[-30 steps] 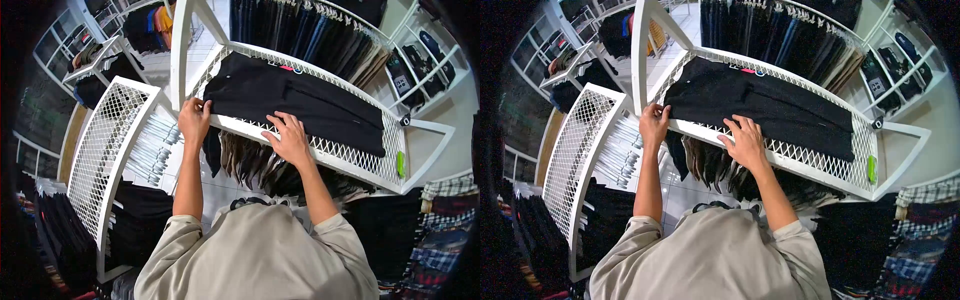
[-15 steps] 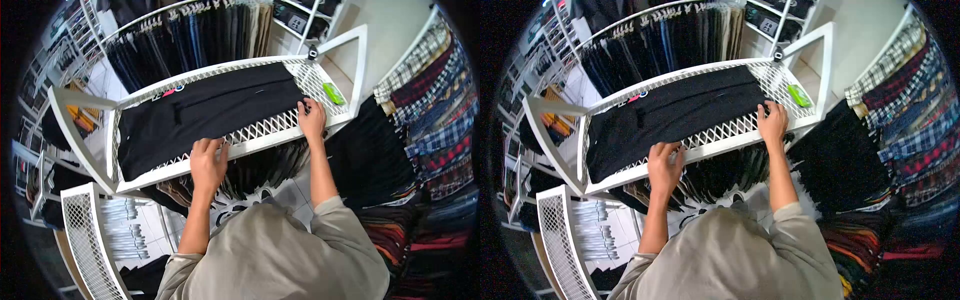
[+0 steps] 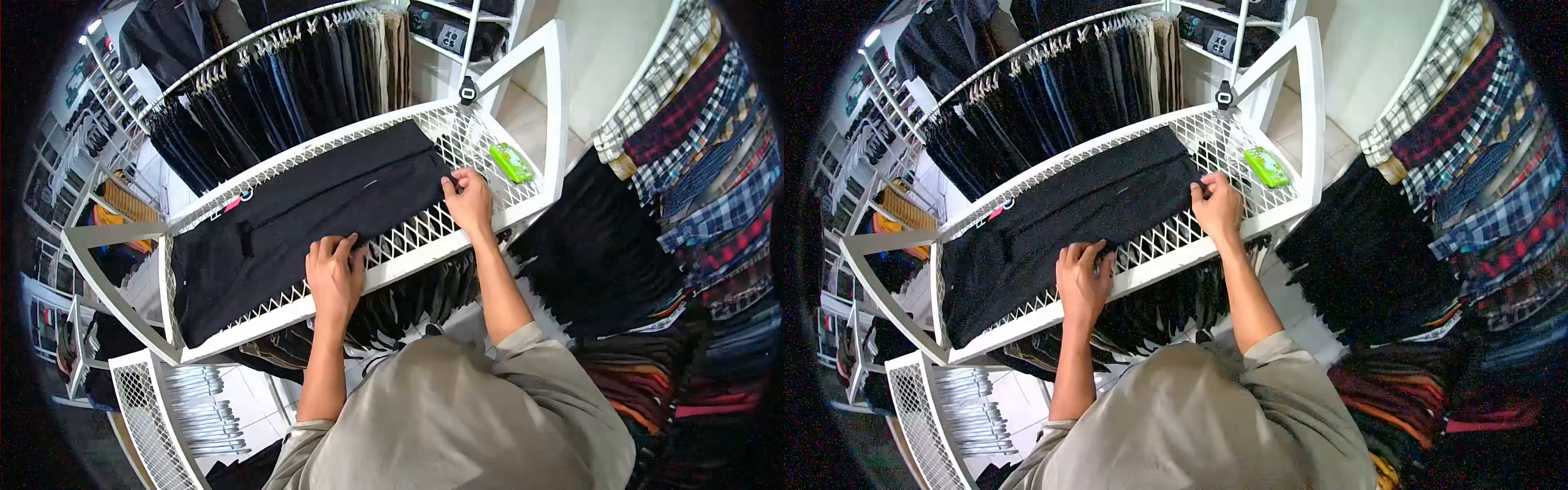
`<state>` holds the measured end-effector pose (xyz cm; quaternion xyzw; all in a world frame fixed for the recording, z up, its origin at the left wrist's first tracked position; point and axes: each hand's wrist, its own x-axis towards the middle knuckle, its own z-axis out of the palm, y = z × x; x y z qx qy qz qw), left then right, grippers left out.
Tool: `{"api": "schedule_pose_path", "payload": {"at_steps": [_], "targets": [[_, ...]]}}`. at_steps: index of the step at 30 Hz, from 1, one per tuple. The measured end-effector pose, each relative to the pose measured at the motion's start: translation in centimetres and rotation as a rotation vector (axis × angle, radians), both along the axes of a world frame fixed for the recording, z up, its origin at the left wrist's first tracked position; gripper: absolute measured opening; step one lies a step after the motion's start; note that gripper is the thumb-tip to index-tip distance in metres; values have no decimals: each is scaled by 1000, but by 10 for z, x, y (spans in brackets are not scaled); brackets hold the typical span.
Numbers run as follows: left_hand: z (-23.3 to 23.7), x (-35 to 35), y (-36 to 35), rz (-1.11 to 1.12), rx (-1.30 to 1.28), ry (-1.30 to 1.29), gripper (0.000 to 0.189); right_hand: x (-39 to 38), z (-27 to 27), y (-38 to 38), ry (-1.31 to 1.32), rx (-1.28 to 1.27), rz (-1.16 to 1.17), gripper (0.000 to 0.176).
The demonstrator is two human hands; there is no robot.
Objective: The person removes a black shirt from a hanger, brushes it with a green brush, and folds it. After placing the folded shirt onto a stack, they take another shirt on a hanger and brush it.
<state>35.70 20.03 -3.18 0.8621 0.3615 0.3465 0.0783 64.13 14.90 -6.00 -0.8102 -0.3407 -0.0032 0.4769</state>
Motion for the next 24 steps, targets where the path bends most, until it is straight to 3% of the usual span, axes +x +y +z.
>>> {"api": "schedule_pose_path", "payload": {"at_steps": [6,9,12,16,18,22,24], "targets": [[20,47,-29,-160,-9,-92,36,4,29,-37,224,191,140,31],[20,74,-45,-241,-28,-103,37,7,35,-66,-55,-74,80,38],[8,102,-53,-327,-49,-94,37,19,46,-62,-202,-35,80,36],[4,142,-56,-383,-58,-78,35,54,70,-13,-165,-77,321,27],[-1,163,-56,-376,-34,-57,33,84,55,30,-292,-113,412,23],[-3,192,-60,-324,-15,-13,31,114,35,95,-430,-225,465,26],[-5,198,-61,-270,-37,-1,29,118,34,107,-417,-447,494,35]]}}
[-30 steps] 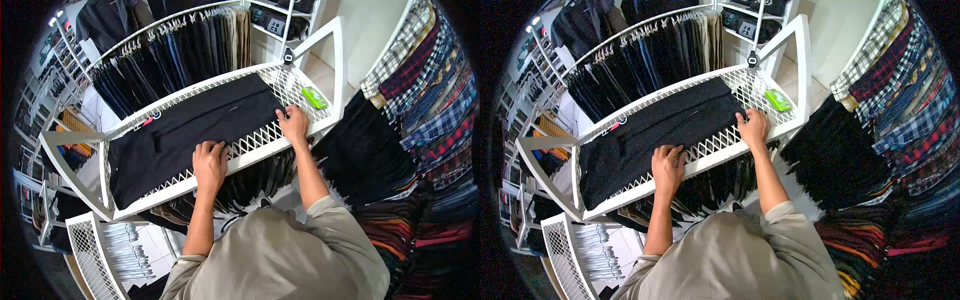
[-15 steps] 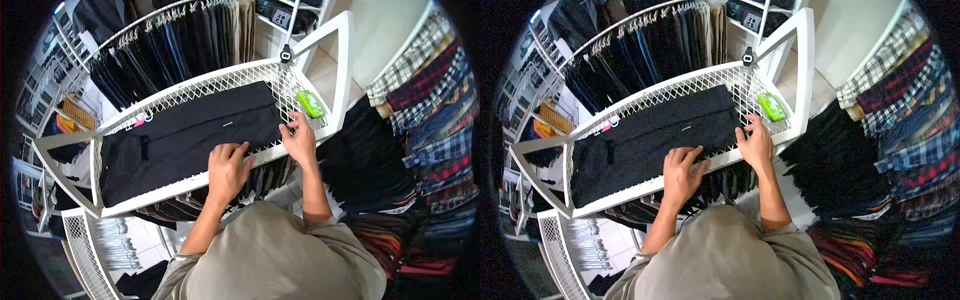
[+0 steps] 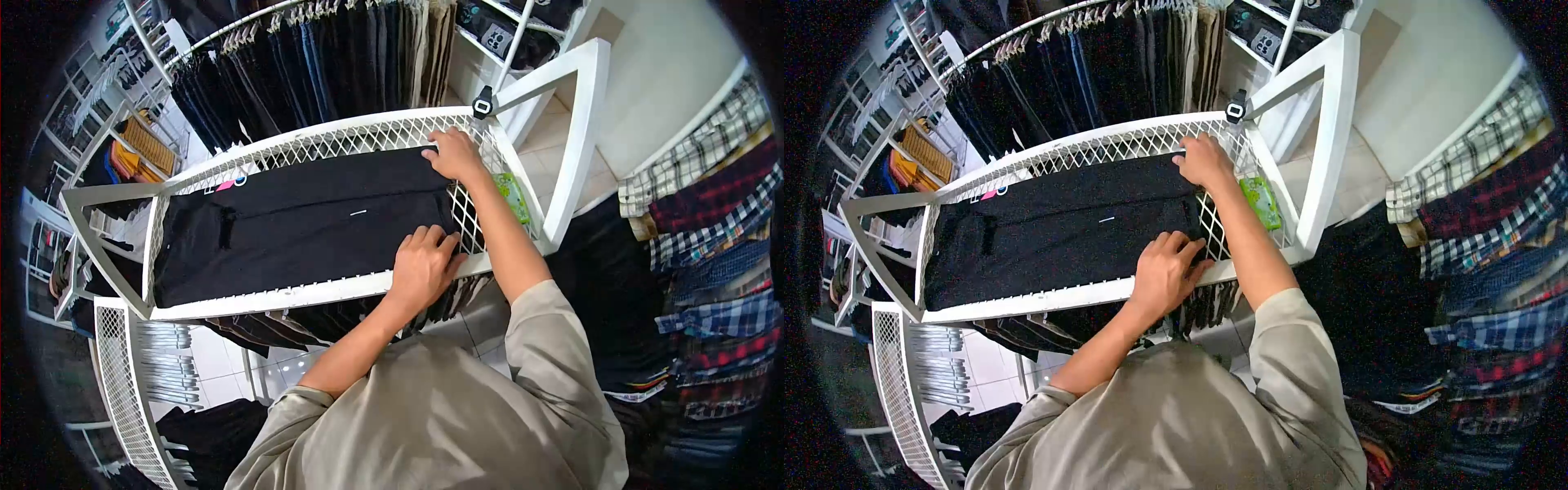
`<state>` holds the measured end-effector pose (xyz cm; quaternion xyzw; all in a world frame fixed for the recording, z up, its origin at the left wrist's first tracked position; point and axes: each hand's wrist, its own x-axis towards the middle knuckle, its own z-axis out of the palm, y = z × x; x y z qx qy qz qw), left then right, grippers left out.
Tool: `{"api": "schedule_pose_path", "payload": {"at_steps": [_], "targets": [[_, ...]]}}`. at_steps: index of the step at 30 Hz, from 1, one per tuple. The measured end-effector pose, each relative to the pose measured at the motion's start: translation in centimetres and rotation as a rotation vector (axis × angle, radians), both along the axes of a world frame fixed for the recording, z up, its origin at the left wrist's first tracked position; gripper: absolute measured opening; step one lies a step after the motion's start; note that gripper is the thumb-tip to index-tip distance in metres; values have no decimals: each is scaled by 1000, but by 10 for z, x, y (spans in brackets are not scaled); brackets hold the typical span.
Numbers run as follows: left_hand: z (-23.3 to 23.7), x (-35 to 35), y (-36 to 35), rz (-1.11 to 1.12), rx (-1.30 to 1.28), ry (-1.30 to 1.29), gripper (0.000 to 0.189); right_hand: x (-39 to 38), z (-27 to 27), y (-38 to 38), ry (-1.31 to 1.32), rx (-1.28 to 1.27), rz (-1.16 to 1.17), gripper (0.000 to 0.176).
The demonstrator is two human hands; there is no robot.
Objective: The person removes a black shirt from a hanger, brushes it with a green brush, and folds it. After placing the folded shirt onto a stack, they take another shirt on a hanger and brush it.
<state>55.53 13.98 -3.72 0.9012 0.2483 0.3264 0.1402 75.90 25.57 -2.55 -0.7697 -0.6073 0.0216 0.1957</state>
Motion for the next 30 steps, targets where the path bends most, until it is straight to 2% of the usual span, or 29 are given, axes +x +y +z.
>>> {"api": "schedule_pose_path", "payload": {"at_steps": [6,8,10,12,13,14,16,17,20,22,24,26,30], "targets": [[-9,3,5,-24,-17,-62,14,1,13,12,-8,-55,85,22],[-5,-1,8,-45,-40,-107,12,1,20,20,3,-198,80,23],[12,-12,8,28,-244,-292,14,-2,36,20,-11,-203,93,27],[39,-37,12,62,-406,-411,14,-6,48,24,157,-16,182,21],[44,-50,17,96,-356,-506,13,-8,58,35,296,-83,278,27],[48,-64,24,134,-302,-598,12,-9,68,42,465,-160,306,24],[61,-99,33,265,-366,-678,11,-30,92,59,577,-230,399,20],[57,-115,39,293,-471,-785,13,-46,100,63,678,-206,392,23],[55,-168,58,407,-535,-949,15,-83,111,95,1055,-318,364,30],[54,-207,71,485,-513,-986,15,-119,115,111,1178,-304,554,34],[55,-244,84,558,-491,-1039,16,-161,117,138,946,-299,676,33],[55,-279,96,598,-486,-1127,14,-212,121,161,844,-300,636,33],[52,-345,112,652,-492,-1209,15,-310,120,209,691,-385,724,30]]}}
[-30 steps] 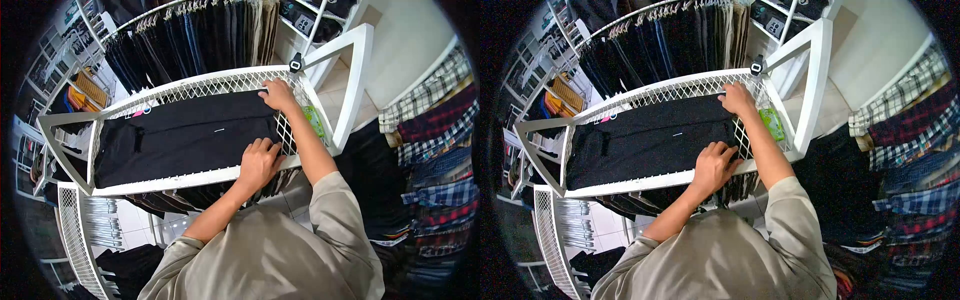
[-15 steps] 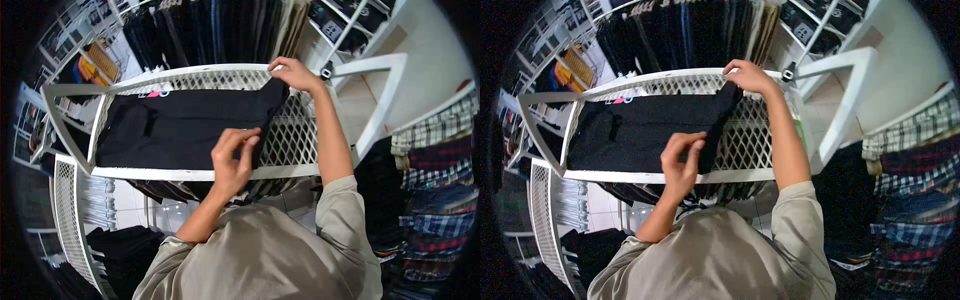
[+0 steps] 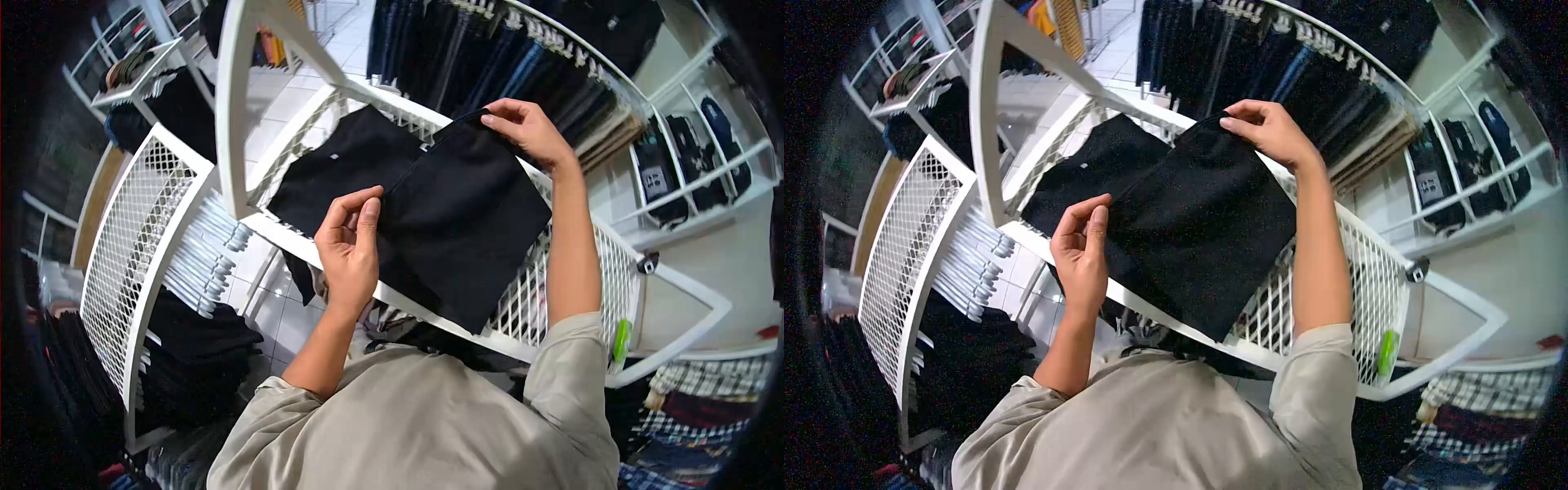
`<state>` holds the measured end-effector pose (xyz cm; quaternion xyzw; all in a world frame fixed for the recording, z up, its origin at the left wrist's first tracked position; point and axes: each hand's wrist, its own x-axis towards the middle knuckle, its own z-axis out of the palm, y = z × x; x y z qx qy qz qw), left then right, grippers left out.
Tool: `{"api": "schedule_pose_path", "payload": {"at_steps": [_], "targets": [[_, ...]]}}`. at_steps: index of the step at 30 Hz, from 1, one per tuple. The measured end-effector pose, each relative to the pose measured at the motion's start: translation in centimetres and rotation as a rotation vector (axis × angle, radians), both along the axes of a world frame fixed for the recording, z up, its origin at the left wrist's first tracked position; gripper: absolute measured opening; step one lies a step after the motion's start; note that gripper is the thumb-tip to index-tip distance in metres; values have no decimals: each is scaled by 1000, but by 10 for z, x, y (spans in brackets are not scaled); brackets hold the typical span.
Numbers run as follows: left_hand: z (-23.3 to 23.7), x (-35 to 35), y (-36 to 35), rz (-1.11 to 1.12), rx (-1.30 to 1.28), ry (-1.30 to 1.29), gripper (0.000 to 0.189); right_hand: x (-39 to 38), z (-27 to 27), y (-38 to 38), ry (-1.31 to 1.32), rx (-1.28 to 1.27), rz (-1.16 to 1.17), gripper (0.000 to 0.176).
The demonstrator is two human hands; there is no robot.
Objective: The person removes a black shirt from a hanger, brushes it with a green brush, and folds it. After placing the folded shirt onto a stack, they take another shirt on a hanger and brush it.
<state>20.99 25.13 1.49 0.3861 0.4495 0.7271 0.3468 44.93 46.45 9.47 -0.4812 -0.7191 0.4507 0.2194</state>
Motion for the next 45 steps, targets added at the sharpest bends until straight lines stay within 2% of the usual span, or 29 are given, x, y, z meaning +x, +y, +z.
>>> {"api": "schedule_pose_path", "payload": {"at_steps": [2,4,6,8,10,12,14,16,17,20,22,23,26,28,30,31,36,38,39,40,42,43,44,45], "targets": [[-1,-31,5,55,9,32,15,-43,-18,25,0,203,48,24],[-1,-61,7,115,-53,102,15,-82,-32,45,43,173,50,19],[-3,-86,11,199,-104,148,14,-115,-51,65,64,187,80,32],[-8,-110,17,311,-105,311,15,-152,-63,69,-117,350,-55,31],[-7,-125,21,373,-172,370,11,-183,-65,54,-148,438,-94,30],[-12,-134,25,439,-262,663,9,-204,-94,58,-251,549,-141,24],[-25,-140,25,460,-271,745,10,-210,-126,61,-276,657,-94,22],[-37,-143,22,488,-376,1052,12,-214,-150,56,-197,884,-66,22],[-45,-144,21,476,-382,1089,15,-214,-155,52,-219,931,-96,22],[-42,-143,20,454,-392,1111,18,-214,-152,48,-173,899,-177,29],[-37,-144,21,461,-441,1062,27,-206,-154,48,-269,942,-212,32],[-34,-143,20,458,-498,1044,41,-202,-155,50,-352,991,-238,36],[-38,-146,17,460,-498,1127,50,-198,-149,41,-395,943,-220,41],[-41,-147,19,440,-464,1111,47,-199,-138,38,-407,942,-232,35],[-40,-148,20,417,-438,1042,40,-197,-132,40,-203,653,-128,31],[-38,-148,21,419,-423,1015,34,-199,-129,35,-170,601,-163,29],[-41,-147,19,358,-395,1021,29,-187,-111,19,-14,572,-225,37],[-41,-145,19,375,-418,1181,28,-188,-91,1,-48,557,-185,45],[-42,-144,18,344,-432,1157,27,-185,-89,2,-39,569,-114,51],[-44,-143,17,343,-413,1164,27,-182,-86,3,-51,473,-77,47],[-47,-141,17,450,-279,1219,25,-178,-76,-4,64,631,-59,42],[-50,-140,17,425,-294,1178,24,-171,-67,-13,155,653,-82,34],[-48,-143,15,427,-230,1202,23,-161,-58,-25,163,663,-102,34],[-39,-140,10,390,-239,1067,23,-149,-48,-37,278,620,-86,33]]}}
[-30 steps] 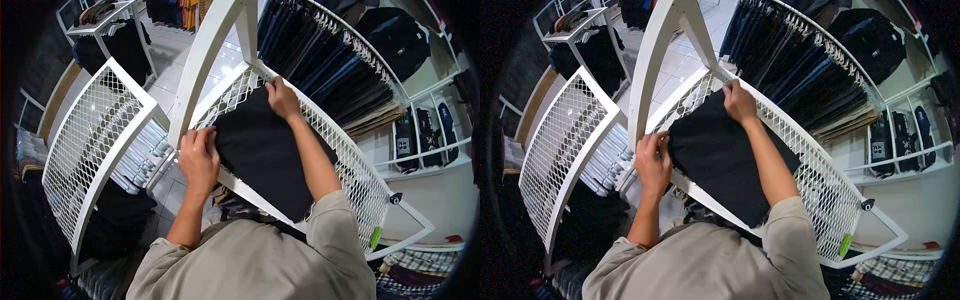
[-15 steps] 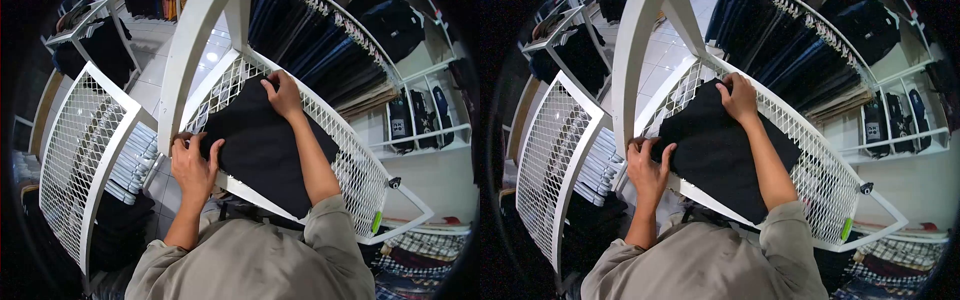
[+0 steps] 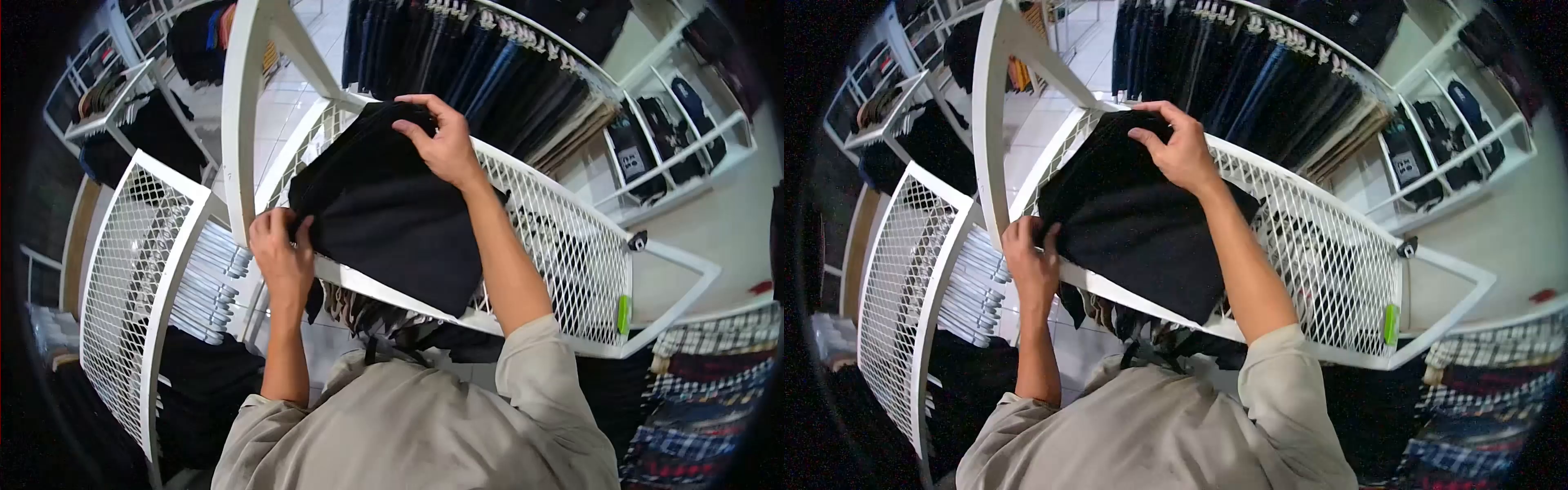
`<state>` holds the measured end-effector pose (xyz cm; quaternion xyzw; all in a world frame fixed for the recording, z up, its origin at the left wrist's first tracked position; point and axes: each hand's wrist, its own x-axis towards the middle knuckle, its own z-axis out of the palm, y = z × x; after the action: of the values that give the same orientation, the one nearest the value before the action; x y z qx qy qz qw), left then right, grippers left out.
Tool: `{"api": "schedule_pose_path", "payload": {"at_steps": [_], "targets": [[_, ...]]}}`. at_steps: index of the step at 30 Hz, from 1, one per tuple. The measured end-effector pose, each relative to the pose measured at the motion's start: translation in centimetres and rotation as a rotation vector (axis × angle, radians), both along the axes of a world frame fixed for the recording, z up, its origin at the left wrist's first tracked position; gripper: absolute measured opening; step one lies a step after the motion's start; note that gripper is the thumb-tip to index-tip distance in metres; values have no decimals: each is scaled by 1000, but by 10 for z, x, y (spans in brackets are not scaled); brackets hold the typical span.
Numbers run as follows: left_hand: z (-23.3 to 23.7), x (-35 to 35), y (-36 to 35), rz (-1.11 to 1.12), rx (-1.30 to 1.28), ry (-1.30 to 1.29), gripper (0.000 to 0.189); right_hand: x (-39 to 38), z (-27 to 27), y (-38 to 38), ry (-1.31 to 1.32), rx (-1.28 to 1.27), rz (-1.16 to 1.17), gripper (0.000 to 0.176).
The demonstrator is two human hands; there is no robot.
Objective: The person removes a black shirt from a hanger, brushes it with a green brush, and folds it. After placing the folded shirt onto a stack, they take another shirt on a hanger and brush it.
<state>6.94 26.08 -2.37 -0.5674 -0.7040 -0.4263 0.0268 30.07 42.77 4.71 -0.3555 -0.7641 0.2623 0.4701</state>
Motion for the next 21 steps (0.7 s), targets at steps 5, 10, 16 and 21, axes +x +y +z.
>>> {"api": "schedule_pose_path", "payload": {"at_steps": [5,10,16,21], "targets": [[56,15,-14,-359,244,-349,28,82,57,-83,209,102,-48,26],[141,61,-15,-843,336,-595,31,178,108,-170,231,221,-274,22],[218,136,-10,-1165,46,-553,55,270,159,-274,54,80,-485,53],[215,205,43,-1208,49,-160,57,327,164,-277,-239,-140,-593,50]]}}
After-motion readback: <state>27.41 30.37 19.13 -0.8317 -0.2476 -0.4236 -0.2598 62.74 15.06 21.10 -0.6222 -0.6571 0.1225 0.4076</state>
